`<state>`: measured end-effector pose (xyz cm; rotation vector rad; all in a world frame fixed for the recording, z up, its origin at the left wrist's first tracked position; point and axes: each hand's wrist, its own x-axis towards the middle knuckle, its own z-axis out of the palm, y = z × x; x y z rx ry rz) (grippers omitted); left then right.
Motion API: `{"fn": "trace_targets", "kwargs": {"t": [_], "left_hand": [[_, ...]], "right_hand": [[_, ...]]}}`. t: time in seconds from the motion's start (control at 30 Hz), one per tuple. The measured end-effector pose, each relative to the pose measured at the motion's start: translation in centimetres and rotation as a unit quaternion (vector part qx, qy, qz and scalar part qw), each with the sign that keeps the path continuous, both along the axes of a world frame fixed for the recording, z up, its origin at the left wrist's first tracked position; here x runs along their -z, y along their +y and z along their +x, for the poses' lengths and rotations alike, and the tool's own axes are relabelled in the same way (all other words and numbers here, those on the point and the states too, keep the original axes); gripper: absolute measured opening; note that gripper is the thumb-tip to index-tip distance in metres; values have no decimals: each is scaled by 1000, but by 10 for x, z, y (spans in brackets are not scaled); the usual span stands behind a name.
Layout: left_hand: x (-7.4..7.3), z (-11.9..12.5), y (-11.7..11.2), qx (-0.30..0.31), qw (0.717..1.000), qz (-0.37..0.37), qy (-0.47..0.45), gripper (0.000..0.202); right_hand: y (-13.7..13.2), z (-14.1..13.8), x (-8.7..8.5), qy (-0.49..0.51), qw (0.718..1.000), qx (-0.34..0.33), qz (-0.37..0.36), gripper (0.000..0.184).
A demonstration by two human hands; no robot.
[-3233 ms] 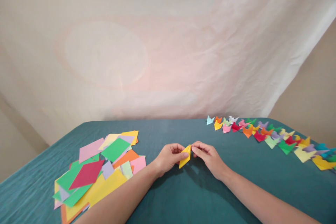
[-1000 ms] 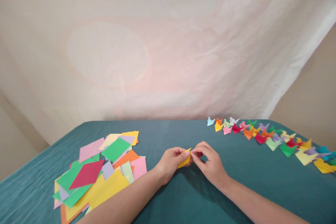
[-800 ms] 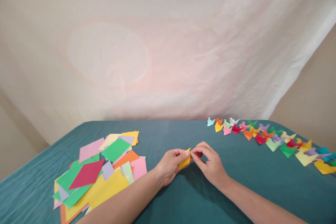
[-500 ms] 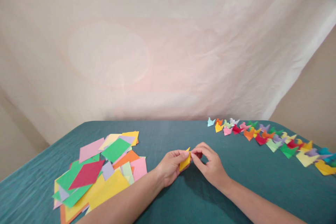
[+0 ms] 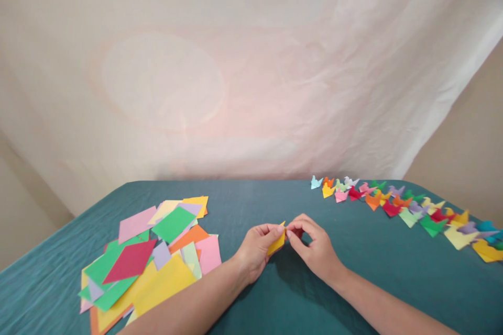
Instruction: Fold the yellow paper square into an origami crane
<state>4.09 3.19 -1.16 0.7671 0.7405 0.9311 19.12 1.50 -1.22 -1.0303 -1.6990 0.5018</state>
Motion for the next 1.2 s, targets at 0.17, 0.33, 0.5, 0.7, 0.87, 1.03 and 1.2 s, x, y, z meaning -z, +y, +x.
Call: {"fn": "trace_targets", "kwargs": {"t": [0.17, 0.33, 0.5, 0.7, 0.87, 1.03, 1.2], "left_hand": [[-2, 1, -1, -7, 1000, 1, 1, 35], [-4, 1, -3, -9, 1000, -1, 5, 35], [-5, 2, -3, -16, 1000, 1, 7, 35], [-7, 2, -5, -20, 1000, 11, 19, 36], [-7, 3, -6, -22, 998, 42, 52, 36], [-7, 4, -8, -24, 992, 93, 83, 37], [-5, 3, -8, -40, 985, 130, 110, 40]], "right_hand": [[-2, 2, -1, -23, 999, -8, 26, 8], [-3, 3, -3, -34, 998, -16, 43, 7], [-2, 2, -2, -30, 999, -10, 39, 7], [-3, 0, -3, -29, 999, -6, 41, 6], [-4, 0, -3, -33, 998, -15, 44, 7], [-6, 0, -5, -32, 998, -24, 44, 7], [-8, -1, -8, -18, 999, -37, 34, 6]]}}
